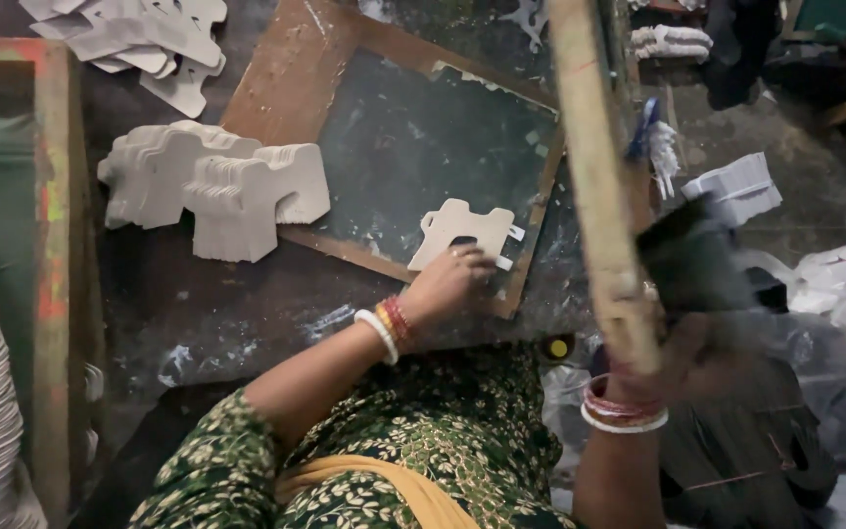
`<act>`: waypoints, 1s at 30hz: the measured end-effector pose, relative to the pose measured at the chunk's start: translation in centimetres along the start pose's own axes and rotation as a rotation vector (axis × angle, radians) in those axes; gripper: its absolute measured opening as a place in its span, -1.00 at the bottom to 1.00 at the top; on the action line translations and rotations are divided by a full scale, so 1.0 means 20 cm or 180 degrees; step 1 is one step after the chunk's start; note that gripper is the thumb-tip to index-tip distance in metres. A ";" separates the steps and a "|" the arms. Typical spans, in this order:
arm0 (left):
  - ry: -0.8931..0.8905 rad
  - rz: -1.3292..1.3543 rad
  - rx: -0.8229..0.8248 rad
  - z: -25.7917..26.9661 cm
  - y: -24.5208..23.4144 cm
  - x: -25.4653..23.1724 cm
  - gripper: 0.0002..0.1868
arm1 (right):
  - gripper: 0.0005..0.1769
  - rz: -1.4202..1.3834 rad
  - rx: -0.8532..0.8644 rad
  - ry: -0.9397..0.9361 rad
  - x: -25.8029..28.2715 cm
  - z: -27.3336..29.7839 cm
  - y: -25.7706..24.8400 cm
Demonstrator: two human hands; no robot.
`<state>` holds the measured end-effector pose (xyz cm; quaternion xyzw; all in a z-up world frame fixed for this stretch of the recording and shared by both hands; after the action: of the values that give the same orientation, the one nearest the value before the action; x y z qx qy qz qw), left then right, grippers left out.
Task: The person performs screen printing by placing a white plastic piece onto a screen and using a squeegee to press down and pull the material through the mesh. The person repeatedly lifts the squeegee and repositions the plastic piece to continue the printing process.
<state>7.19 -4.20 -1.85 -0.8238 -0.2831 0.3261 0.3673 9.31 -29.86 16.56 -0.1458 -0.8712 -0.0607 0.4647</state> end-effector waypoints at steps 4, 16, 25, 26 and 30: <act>-0.0494 0.1684 0.0013 0.20 -0.28 -0.21 -0.63 | -0.73 -0.1072 0.1099 0.0449 0.04 0.18 0.25; -0.2777 0.0762 0.0624 0.81 -0.52 -0.11 -0.43 | -0.73 0.2961 0.3779 -0.0660 -0.20 0.30 1.33; -0.2936 0.0621 0.0904 0.77 -0.57 -0.07 -0.50 | -0.71 0.2185 0.3268 -0.0789 -0.40 0.48 1.24; -0.2941 0.0624 0.0941 0.77 -0.57 -0.06 -0.51 | -0.65 0.2179 0.3178 -0.0927 -0.30 0.55 1.16; -0.2906 0.0636 0.0883 0.80 -0.54 -0.05 -0.50 | -0.65 0.2157 0.3198 -0.0809 -0.09 0.76 0.89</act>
<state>-7.76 8.02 -1.35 -0.5631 -0.2887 0.7225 0.2788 3.70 -9.67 6.07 -0.1838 -0.7471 0.5259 0.3626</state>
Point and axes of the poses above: each hand's wrist, its own z-axis away from the middle knuckle, its own y-axis out of the palm, x = y × z, the point moved 10 cm from there along -z, towards the middle knuckle, and after that the axes turned 15 degrees about y, right-handed, at the moved point
